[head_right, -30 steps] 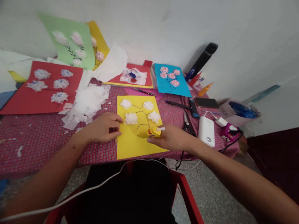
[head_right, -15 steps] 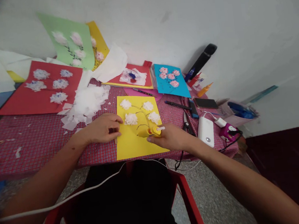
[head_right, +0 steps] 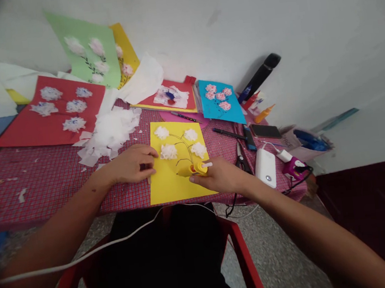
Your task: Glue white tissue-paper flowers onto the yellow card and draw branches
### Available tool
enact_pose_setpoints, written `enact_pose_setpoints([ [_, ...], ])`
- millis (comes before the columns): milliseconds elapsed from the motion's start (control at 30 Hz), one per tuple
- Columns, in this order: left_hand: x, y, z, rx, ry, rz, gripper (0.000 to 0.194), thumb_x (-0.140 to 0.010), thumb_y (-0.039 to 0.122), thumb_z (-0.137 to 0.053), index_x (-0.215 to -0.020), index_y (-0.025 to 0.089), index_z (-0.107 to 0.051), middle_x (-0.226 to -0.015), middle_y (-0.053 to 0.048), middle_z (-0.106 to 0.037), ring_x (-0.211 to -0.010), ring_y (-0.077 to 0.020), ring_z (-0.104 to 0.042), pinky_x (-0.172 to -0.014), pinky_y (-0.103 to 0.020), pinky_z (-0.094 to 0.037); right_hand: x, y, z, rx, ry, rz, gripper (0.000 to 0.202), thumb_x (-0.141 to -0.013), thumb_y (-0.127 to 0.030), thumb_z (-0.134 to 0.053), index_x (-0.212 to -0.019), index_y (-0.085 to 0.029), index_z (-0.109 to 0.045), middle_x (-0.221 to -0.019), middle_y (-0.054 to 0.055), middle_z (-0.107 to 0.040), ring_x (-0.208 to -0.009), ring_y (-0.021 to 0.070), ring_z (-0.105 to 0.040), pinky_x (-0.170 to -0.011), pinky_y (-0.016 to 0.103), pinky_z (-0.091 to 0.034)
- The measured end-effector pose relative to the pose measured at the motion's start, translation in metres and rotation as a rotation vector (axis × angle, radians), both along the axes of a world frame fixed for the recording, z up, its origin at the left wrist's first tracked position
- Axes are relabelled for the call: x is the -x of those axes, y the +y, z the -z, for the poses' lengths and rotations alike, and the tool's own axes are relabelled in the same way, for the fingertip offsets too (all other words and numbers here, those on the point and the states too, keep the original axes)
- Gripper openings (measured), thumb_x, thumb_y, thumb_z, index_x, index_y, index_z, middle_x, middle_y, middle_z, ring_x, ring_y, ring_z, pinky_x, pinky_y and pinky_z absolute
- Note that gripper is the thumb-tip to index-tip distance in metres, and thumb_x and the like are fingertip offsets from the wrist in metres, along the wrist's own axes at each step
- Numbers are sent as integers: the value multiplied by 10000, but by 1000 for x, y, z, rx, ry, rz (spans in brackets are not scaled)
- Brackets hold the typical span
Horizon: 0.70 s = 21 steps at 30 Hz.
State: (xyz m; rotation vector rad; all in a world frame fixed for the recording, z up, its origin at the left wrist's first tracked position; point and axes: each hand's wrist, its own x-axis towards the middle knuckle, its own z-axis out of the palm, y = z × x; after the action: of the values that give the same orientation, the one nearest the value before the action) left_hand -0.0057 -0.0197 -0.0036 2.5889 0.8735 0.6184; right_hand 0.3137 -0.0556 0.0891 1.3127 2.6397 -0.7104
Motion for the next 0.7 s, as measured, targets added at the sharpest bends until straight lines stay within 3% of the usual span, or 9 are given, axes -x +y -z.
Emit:
enact_pose_setpoints([
  [333,0,0,0,10,9,-2,177,-871,309,-663,-741,189,-675,-1146,-83,-718,-1035,-238,-662,-995,-429,-457,3,-1,0,-8,1,-13,371,-1006,-468,-510,-859,-209,-732,-739,28,-689,-624,144,-555,-599,289,-360],
  [700,0,-1,-2,-13,13,0,184,-879,309,-674,-740,189,-661,-1144,-80,-722,-1028,-231,-659,-978,-414,-458,7,-1,3,23,35,-1,333,-1008,-432,-522,-1043,-215,-771,-713,17,-682,-598,152,-562,-594,289,-368],
])
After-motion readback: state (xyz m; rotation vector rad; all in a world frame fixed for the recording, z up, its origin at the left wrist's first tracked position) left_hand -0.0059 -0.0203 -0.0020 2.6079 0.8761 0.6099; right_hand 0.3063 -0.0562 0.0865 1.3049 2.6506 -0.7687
